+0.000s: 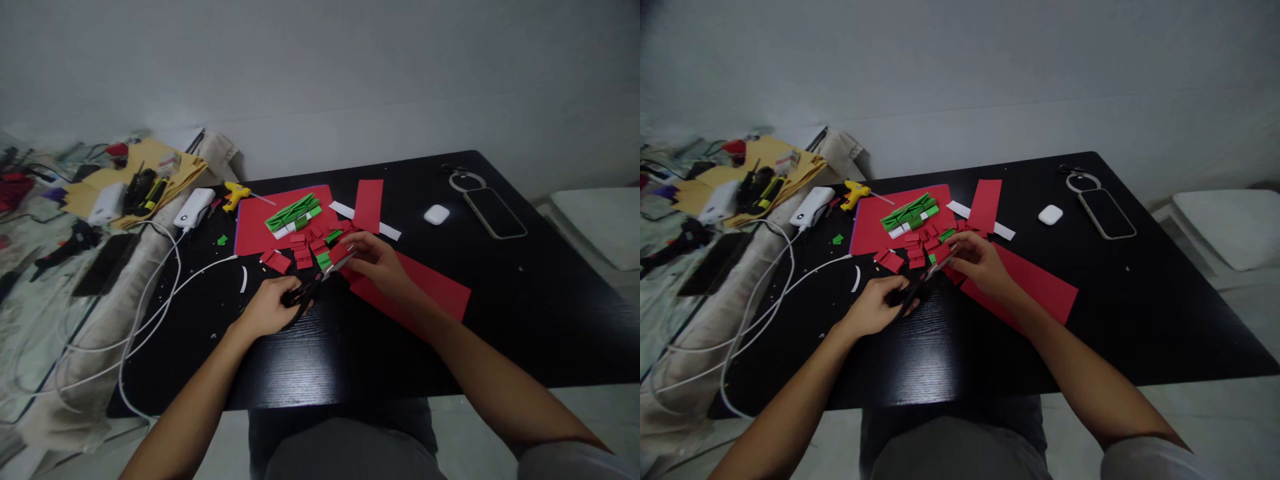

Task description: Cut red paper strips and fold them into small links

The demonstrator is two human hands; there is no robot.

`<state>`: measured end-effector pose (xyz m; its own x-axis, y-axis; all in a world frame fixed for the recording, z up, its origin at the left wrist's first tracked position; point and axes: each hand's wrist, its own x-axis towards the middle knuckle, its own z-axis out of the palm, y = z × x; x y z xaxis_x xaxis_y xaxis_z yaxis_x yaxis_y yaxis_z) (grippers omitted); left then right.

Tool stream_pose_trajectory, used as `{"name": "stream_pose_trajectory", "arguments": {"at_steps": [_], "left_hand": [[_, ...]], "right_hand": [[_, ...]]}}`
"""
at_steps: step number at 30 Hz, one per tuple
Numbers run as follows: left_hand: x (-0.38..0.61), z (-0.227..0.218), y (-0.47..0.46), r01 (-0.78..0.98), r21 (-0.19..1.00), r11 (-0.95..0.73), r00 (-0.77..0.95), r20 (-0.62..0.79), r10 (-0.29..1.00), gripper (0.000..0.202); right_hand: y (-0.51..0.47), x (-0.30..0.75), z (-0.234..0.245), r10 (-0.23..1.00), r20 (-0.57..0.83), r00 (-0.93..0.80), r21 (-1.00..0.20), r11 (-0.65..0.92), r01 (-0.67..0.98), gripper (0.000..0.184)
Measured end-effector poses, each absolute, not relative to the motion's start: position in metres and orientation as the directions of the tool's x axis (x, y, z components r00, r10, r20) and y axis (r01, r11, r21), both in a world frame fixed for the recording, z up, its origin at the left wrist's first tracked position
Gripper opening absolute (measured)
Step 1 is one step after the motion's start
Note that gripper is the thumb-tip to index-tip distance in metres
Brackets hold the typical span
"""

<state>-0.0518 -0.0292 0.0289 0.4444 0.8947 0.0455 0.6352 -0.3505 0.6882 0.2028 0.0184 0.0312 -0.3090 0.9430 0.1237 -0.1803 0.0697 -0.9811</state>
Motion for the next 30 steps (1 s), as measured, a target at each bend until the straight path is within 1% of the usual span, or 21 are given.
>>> {"name": "stream_pose_trajectory", "arguments": {"at_steps": [10, 16, 30], "left_hand": [[-0.053, 0.0291, -0.0293, 0.632, 0.685, -0.362, 0.452, 0.054, 0.89, 0.029], [-0.0528, 0.029, -0.0287, 0.64, 0.681, -0.357, 0.451, 0.044, 0.891, 0.028], [-0.0513, 0.0307, -0.0288, 0.643, 0.679, -0.354, 0.452, 0.036, 0.891, 0.028]], "right_hand": [[0.019, 0.2024, 0.0298, 0.942, 0.132, -0.309, -0.978, 0.074, -0.192, 0.026], [0.0188, 0.2023, 0.0297, 0.944, 0.122, -0.306, -0.982, 0.071, -0.172, 0.026], [0.0201, 0.2018, 0.0269, 0.944, 0.131, -0.304, -0.978, 0.073, -0.197, 0.027]]}}
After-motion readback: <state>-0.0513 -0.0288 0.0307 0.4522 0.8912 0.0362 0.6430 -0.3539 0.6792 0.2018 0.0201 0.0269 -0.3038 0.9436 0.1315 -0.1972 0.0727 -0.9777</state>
